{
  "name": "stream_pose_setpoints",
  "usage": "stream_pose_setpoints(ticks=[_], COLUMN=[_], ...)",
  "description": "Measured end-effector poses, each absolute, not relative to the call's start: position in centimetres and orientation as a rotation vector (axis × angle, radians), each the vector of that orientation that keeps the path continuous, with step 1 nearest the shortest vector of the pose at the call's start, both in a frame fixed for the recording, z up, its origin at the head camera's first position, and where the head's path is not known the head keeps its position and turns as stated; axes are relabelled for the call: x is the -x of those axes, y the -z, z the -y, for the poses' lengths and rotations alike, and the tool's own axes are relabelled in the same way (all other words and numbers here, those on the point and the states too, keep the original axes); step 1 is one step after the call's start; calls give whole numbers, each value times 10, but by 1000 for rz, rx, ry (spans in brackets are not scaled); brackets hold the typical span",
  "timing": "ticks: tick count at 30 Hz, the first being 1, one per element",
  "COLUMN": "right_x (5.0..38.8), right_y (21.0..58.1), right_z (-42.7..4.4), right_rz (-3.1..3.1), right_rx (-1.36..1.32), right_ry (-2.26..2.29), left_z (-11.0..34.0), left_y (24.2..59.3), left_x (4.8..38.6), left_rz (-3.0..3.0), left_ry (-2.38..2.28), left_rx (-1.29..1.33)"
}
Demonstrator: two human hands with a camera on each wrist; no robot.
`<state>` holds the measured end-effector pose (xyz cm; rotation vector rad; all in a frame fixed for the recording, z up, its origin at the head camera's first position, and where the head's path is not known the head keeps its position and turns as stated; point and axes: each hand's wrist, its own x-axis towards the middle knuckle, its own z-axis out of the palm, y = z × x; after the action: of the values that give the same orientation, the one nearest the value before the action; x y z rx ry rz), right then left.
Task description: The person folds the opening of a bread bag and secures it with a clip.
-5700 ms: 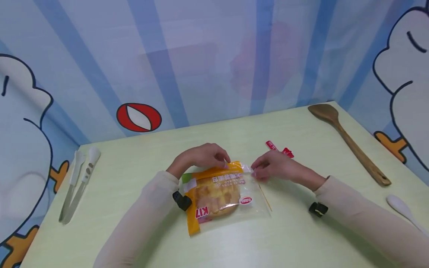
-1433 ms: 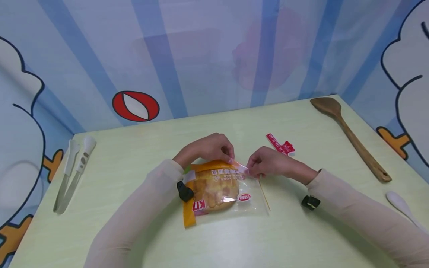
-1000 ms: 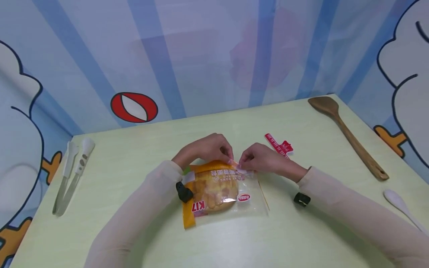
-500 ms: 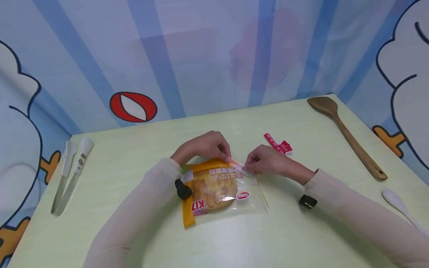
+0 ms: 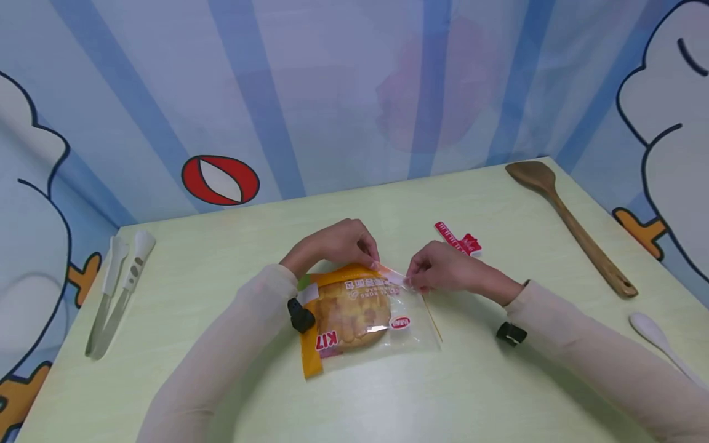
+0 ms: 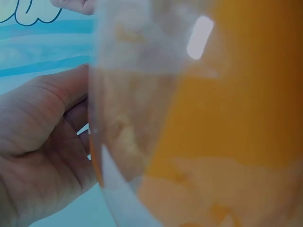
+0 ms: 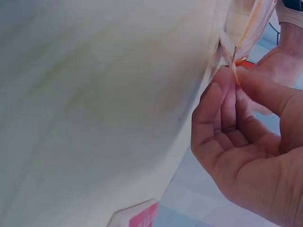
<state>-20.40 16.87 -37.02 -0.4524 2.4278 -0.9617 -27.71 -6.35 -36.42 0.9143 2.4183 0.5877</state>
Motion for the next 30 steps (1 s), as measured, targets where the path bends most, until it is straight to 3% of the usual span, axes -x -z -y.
stream_pose_setpoints(ticks=[9,20,30], right_x=[208,217,231], right_y=[365,345,365], right_z=[-185,-244,-272], right_rz=[-2452,-2746,-2835], right_rx=[408,285,194], right_ry=[985,940,761], left_z=[64,68,71], left_y=[366,368,371], left_x=[282,282,284], left_rz=[-2415,-2406,-2391], left_ry=[-581,-621,-642], left_rx=[-903,-893,-909])
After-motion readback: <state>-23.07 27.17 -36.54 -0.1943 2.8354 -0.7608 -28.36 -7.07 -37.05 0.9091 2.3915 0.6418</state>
